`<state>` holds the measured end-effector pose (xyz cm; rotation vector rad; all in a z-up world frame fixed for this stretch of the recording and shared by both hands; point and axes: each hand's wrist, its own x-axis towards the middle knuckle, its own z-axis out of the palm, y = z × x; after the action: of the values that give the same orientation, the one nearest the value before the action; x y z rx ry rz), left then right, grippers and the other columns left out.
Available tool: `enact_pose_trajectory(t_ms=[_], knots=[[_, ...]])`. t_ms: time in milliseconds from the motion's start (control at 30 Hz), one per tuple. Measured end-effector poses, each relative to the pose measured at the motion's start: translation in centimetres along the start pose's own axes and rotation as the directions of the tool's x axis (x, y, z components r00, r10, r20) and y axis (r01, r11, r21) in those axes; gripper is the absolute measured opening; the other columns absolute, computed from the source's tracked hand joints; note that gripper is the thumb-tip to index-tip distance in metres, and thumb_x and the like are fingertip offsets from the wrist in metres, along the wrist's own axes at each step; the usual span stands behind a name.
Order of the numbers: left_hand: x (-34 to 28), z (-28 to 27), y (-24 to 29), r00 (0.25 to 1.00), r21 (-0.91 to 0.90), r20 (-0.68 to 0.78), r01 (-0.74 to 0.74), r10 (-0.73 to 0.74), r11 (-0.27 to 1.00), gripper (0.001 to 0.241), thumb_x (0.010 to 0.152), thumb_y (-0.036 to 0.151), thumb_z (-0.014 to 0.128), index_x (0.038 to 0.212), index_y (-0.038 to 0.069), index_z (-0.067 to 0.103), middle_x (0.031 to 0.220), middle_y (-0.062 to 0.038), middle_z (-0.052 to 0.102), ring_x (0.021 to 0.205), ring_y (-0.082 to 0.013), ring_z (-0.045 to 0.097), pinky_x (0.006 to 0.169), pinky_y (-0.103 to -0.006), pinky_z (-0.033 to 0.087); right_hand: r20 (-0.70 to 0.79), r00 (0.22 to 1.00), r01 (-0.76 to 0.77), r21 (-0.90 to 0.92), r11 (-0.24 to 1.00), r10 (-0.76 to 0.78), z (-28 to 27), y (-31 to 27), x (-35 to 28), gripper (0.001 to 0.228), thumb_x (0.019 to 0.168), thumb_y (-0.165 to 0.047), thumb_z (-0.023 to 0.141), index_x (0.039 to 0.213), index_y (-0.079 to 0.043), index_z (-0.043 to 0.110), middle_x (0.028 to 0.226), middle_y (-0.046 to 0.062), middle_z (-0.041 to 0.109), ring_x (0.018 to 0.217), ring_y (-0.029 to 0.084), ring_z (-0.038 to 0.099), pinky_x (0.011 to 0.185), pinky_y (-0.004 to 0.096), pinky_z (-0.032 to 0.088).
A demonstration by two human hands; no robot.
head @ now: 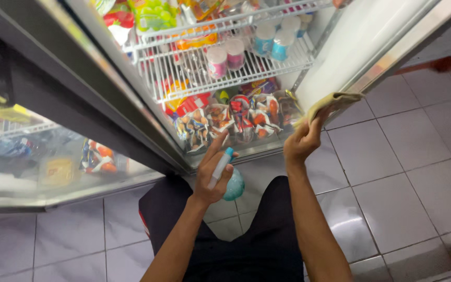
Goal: The person sprays a liquid from a bottle onto the glass door of a refrigerator and wipes the surface with a cloth, cleaning various parts of the glass and the door frame.
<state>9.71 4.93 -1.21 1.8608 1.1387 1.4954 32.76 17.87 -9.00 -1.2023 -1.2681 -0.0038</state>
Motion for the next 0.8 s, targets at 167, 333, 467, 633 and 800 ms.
enact_pose_trajectory(t_ms=[167, 333, 467, 633, 800], knots=[[-3.8, -3.4, -0.5, 0.984, 0.106, -0.176, 0.056, -0.037, 0.993, 0.046, 0.110, 0.037, 0.051, 0.114, -0.004, 0.070, 0.157, -0.026, 0.050, 0.143, -0.0377, 0.055, 0.114, -0.0441, 0.047, 0.163, 0.977, 0.110, 0.155, 0.982, -0.136, 2.2, -6.6, -5.3, 0.047, 0.110, 0.004, 0.044, 0.156, 0.007, 0.038, 0.165, 0.028, 0.034, 0.156, 0.043, 0.032, 0.129, 0.048, 0.033], [-7.6, -7.0, -0.6, 0.945, 0.055, -0.307, 0.132, -0.109, 0.990, 0.045, 0.109, 0.038, 0.055, 0.114, -0.005, 0.068, 0.155, -0.026, 0.051, 0.136, -0.0349, 0.060, 0.110, -0.0427, 0.049, 0.369, 0.878, 0.184, 0.328, 0.927, -0.305, 4.9, -12.8, -10.5, 0.042, 0.107, 0.004, 0.048, 0.149, 0.001, 0.052, 0.155, 0.024, 0.049, 0.150, 0.042, 0.042, 0.127, 0.050, 0.037], [-9.6, -9.1, 0.0, 0.918, 0.063, -0.371, 0.174, -0.138, 0.983, 0.045, 0.107, 0.039, 0.055, 0.115, -0.003, 0.070, 0.149, -0.023, 0.056, 0.139, -0.0348, 0.059, 0.114, -0.0438, 0.047, 0.547, 0.745, 0.108, 0.465, 0.879, -0.381, 5.3, -16.6, -14.0, 0.039, 0.106, 0.001, 0.052, 0.144, 0.000, 0.057, 0.148, 0.025, 0.057, 0.140, 0.039, 0.055, 0.116, 0.045, 0.048], [-12.0, -14.4, 3.3, 0.910, 0.042, -0.390, 0.168, -0.139, 0.985, 0.045, 0.107, 0.041, 0.056, 0.108, -0.001, 0.071, 0.142, -0.022, 0.054, 0.143, -0.0367, 0.051, 0.119, -0.0470, 0.039, 0.852, 0.524, -0.509, 0.338, 0.791, -0.027, 3.1, -21.2, -16.1, 0.048, 0.101, -0.008, 0.052, 0.148, 0.000, 0.055, 0.115, 0.011, 0.076, 0.085, 0.016, 0.068, 0.076, 0.028, 0.053], [-14.4, -22.3, 10.2, 0.884, -0.153, -0.411, 0.176, -0.225, 0.972, 0.048, 0.106, 0.041, 0.057, 0.122, -0.003, 0.067, 0.147, -0.022, 0.047, 0.140, -0.0320, 0.045, 0.116, -0.0433, 0.035, 0.910, 0.366, -0.766, 0.414, 0.492, -0.195, 2.7, -29.8, -16.0, 0.038, 0.102, -0.003, 0.051, 0.137, 0.005, 0.062, 0.118, 0.010, 0.072, 0.101, 0.014, 0.068, 0.090, 0.027, 0.054]])
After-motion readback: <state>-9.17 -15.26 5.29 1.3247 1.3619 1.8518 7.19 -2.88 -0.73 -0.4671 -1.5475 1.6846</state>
